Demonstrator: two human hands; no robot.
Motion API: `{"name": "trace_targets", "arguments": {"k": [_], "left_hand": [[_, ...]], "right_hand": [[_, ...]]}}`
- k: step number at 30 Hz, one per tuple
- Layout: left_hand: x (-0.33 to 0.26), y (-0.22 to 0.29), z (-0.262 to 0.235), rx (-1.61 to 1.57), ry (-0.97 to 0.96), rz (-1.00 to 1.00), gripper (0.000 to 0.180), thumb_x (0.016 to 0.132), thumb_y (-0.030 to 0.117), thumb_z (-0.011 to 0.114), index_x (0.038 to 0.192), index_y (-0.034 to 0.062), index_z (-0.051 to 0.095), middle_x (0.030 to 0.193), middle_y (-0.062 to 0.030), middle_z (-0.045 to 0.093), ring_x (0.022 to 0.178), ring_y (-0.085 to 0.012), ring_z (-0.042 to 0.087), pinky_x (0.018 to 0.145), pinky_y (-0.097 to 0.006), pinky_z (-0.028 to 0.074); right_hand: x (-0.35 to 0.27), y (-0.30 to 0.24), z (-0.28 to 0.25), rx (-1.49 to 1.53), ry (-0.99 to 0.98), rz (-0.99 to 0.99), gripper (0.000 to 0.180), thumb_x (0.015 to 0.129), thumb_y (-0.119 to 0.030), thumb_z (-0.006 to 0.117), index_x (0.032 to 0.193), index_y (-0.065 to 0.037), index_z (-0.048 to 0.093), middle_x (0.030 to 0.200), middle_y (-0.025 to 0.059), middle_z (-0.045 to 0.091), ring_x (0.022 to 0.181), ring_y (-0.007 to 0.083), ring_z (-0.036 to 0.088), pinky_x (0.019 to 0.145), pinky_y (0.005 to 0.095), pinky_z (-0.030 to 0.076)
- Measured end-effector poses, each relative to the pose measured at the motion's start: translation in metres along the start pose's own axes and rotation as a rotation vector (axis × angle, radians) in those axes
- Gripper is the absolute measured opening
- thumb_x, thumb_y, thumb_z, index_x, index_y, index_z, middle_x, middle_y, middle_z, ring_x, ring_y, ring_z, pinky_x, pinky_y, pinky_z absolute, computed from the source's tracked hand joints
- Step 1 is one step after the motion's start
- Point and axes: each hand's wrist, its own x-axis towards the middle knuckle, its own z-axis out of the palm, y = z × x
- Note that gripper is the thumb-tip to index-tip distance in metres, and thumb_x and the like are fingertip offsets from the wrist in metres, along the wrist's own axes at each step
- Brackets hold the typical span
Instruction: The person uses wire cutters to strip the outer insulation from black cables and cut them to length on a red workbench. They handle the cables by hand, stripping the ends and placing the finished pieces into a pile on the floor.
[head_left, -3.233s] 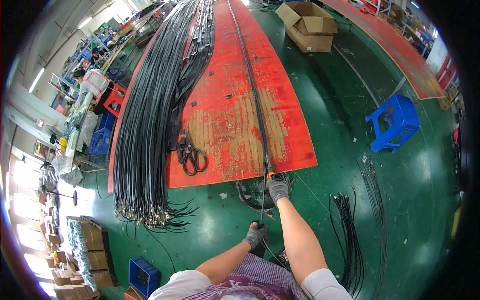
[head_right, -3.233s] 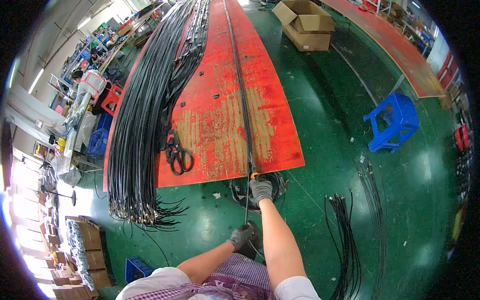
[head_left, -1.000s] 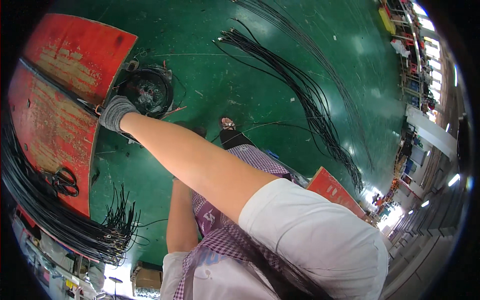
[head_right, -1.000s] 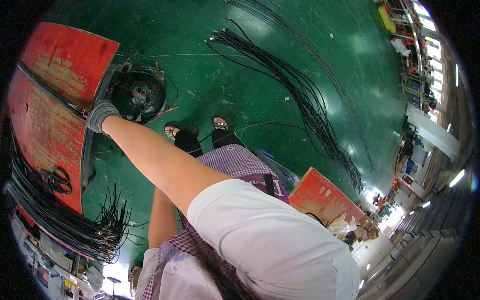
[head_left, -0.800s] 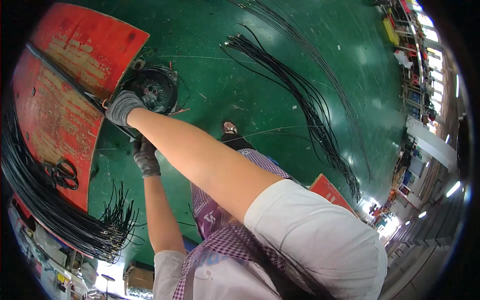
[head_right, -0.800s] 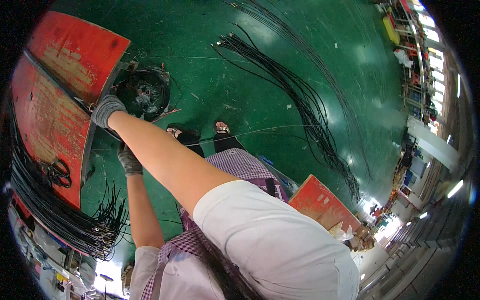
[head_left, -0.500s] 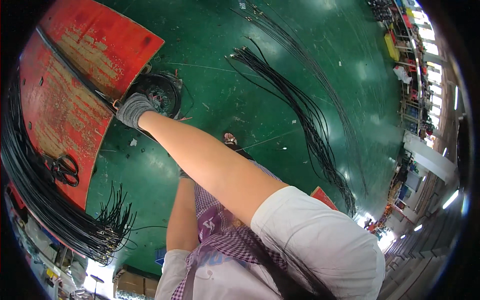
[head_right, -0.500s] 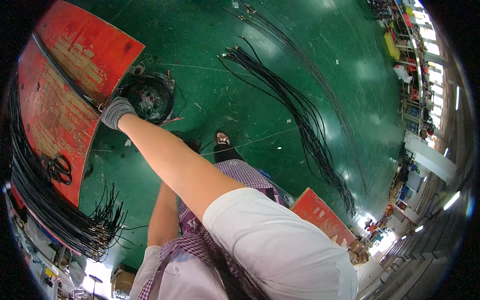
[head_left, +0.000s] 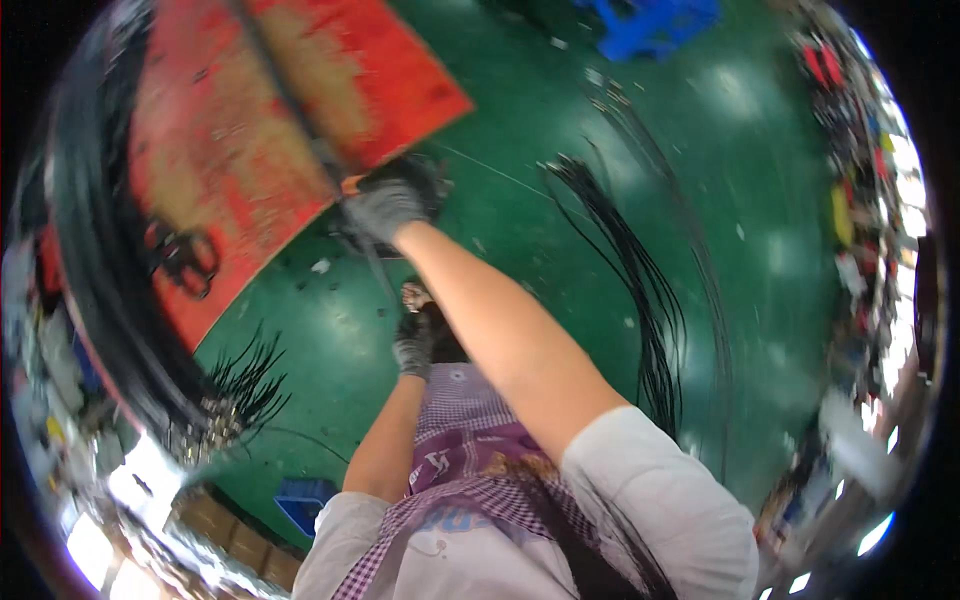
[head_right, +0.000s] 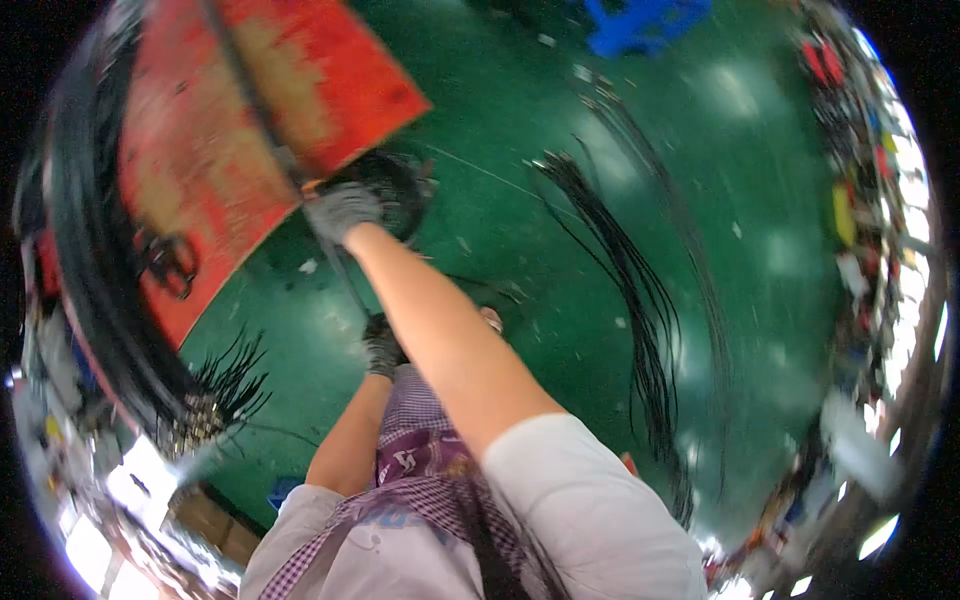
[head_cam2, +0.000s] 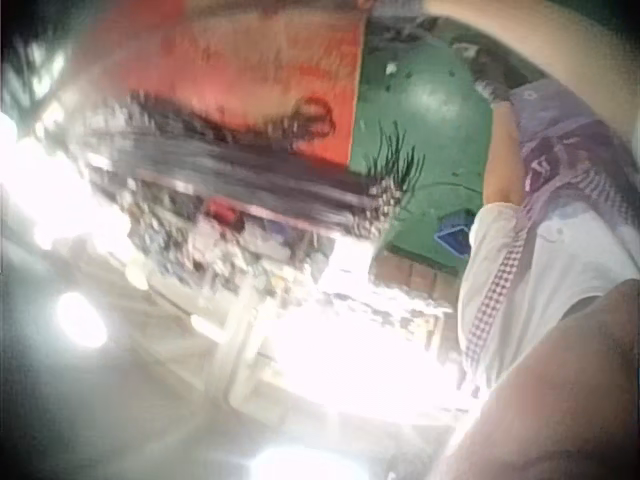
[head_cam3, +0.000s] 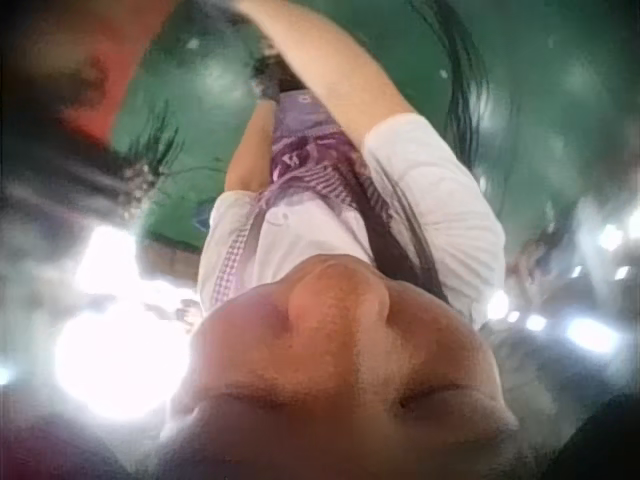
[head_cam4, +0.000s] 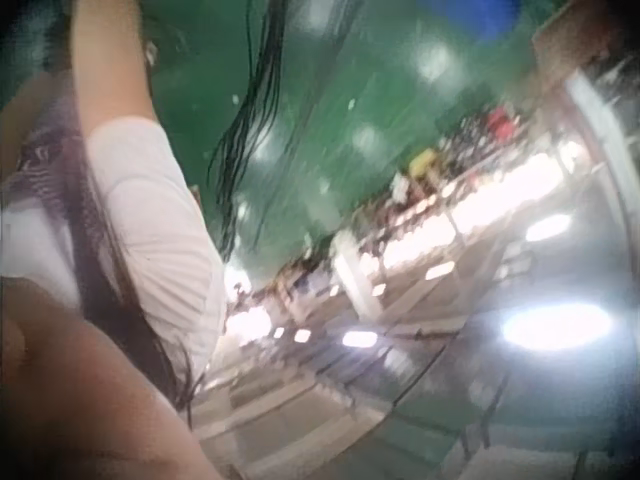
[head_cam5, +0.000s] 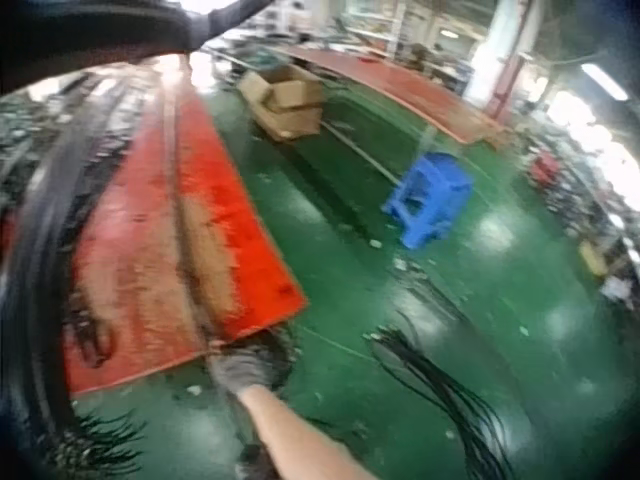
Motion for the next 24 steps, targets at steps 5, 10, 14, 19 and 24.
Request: {"name": "trace_targets", "arguments": {"k": [5, 10, 14, 19, 24], "left_hand": [[-0.009, 0.053, -0.061, -1.146, 0.300, -0.505, 0.014, 0.080, 0.018, 0.055, 0.086, 0.0055, 0.056, 0.069, -0.0029, 0.054, 0.056, -0.0111, 0.045, 0.052, -0.023, 0.037], [0.024, 0.092, -0.144, -1.313, 0.441, -0.199, 0.009, 0.079, 0.015, 0.057, 0.082, 0.0066, 0.056, 0.063, 0.0014, 0.051, 0.052, -0.0088, 0.041, 0.047, -0.023, 0.035], [0.045, 0.104, -0.156, -1.328, 0.259, -0.271, 0.012, 0.077, 0.016, 0.058, 0.083, 0.0062, 0.055, 0.061, 0.0009, 0.050, 0.052, -0.0092, 0.043, 0.048, -0.023, 0.037], [0.041, 0.090, -0.106, -1.063, 0.037, -0.635, 0.014, 0.078, 0.012, 0.055, 0.089, 0.0046, 0.057, 0.077, -0.0036, 0.056, 0.066, -0.0125, 0.050, 0.057, -0.025, 0.040], [0.019, 0.047, -0.035, -1.231, 0.077, -0.569, 0.023, 0.079, 0.022, 0.052, 0.093, 0.0048, 0.055, 0.086, -0.0064, 0.056, 0.080, -0.0138, 0.050, 0.067, -0.026, 0.040]], "right_hand": [[0.006, 0.007, 0.004, -0.139, 0.007, -0.119, 0.020, 0.076, -0.025, 0.042, 0.079, -0.010, 0.056, 0.077, 0.0129, 0.059, 0.072, 0.0296, 0.057, 0.065, 0.0405, 0.043], [0.008, 0.015, 0.013, 0.313, -0.061, 0.218, 0.021, 0.071, -0.023, 0.046, 0.073, -0.006, 0.057, 0.071, 0.0137, 0.058, 0.070, 0.0286, 0.055, 0.064, 0.0390, 0.041], [0.011, 0.026, 0.019, -0.182, -0.059, -0.113, 0.024, 0.072, -0.026, 0.044, 0.072, -0.005, 0.055, 0.069, 0.0137, 0.058, 0.068, 0.0277, 0.056, 0.063, 0.0364, 0.042], [0.015, 0.032, 0.029, 0.157, -0.018, 0.036, 0.021, 0.068, -0.024, 0.048, 0.076, -0.005, 0.055, 0.067, 0.0121, 0.057, 0.063, 0.0246, 0.056, 0.061, 0.0335, 0.043], [0.008, 0.026, 0.022, 0.274, -0.038, 0.170, 0.019, 0.068, -0.022, 0.052, 0.073, -0.004, 0.056, 0.067, 0.0096, 0.056, 0.064, 0.0230, 0.053, 0.061, 0.0342, 0.041]]}}
